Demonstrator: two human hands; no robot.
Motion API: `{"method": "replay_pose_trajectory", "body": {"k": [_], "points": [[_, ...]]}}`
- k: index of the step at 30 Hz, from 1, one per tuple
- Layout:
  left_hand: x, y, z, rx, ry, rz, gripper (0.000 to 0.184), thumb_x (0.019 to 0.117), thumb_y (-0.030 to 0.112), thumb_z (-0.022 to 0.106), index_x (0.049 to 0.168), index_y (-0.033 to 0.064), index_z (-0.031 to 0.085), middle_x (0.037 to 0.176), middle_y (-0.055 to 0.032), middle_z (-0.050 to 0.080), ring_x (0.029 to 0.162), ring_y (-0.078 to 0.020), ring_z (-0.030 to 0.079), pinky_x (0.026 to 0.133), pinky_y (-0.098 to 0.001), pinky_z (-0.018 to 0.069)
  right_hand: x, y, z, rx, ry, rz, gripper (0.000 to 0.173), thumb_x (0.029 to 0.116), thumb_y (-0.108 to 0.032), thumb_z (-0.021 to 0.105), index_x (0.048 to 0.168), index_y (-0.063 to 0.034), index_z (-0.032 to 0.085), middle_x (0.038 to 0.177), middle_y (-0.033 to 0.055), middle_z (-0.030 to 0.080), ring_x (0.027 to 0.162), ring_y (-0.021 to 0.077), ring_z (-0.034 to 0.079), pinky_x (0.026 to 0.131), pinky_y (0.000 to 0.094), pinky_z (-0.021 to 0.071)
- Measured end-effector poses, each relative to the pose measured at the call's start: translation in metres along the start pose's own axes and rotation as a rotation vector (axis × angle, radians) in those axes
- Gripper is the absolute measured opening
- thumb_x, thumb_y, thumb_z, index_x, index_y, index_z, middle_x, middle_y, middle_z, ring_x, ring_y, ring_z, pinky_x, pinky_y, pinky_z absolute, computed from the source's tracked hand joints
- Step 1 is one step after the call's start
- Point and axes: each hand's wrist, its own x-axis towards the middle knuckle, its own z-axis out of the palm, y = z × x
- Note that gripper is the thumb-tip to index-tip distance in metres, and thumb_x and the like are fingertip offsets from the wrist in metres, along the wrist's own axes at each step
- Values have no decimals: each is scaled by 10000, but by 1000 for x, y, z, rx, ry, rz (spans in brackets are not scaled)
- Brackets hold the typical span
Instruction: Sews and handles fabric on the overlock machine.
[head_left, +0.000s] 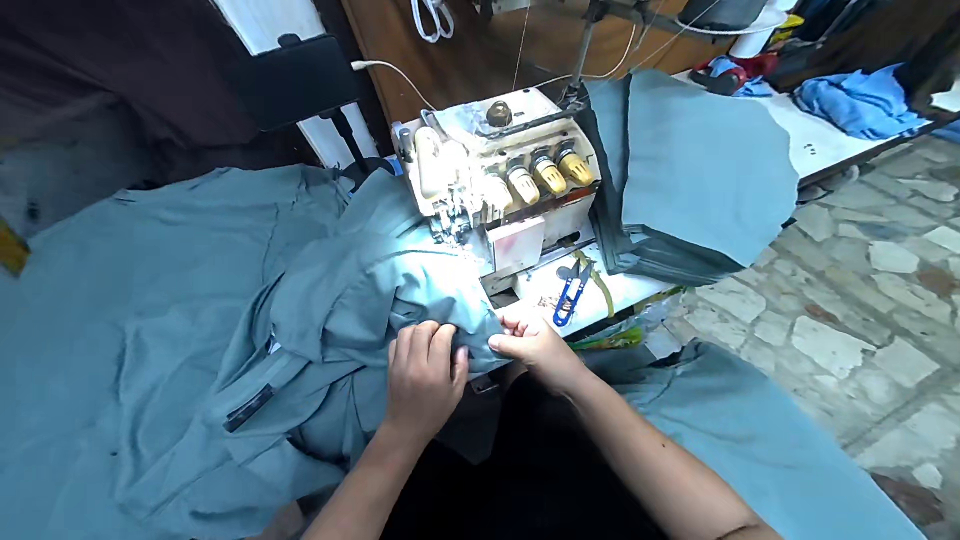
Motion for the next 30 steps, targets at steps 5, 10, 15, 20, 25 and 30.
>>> {"method": "replay_pose_trajectory", "body": {"k": [5, 10, 15, 20, 25, 30], "points": [[2, -3, 1, 88, 15, -4, 251, 843, 174, 657, 986, -27, 704, 934, -217, 683, 878, -400, 669, 735, -486, 522, -2, 0, 0, 83, 7, -5, 182, 921, 56, 534, 1042, 0, 657, 837, -37, 698, 766, -2, 658, 756, 190, 556], [10, -6, 4, 107, -35, -72, 176, 870, 83, 593, 883, -53, 705, 811, -212, 661, 778, -406, 669, 682, -501, 536, -1, 1, 0, 141, -27, -9, 205, 914, 63, 521, 1044, -3, 664, 869, -21, 719, 801, 16, 676, 783, 210, 566], [17, -6, -60, -545, -194, -40, 199, 1005, 179, 516, 923, 56, 649, 869, -39, 659, 879, -46, 630, 805, -165, 510, -2, -1, -7, 0, -2, -70, 223, 930, 62, 503, 1087, 31, 659, 907, -32, 713, 812, -33, 653, 778, 163, 549], [23, -8, -86, -324, -828, -84, 168, 893, 124, 611, 842, -1, 711, 787, -144, 676, 747, -294, 690, 667, -476, 561, -6, 1, -3, 2, -4, -45, 161, 934, 38, 533, 1021, -1, 663, 821, -56, 685, 751, -40, 629, 732, 158, 532], [2, 15, -52, -253, -326, -15, 230, 899, 261, 606, 865, 55, 706, 834, -103, 684, 788, -219, 671, 702, -321, 555, -14, 1, 1, 5, 32, -50, 102, 947, 14, 570, 999, -22, 650, 804, -72, 685, 731, -49, 629, 706, 143, 526], [2, 35, -12, -254, -26, -97, 455, 909, 433, 635, 1009, -10, 651, 951, -184, 651, 911, -238, 633, 802, -283, 514, -21, 0, 2, -57, 32, -91, 138, 967, 10, 551, 1034, 15, 672, 867, -48, 707, 777, -59, 641, 749, 136, 540]]}}
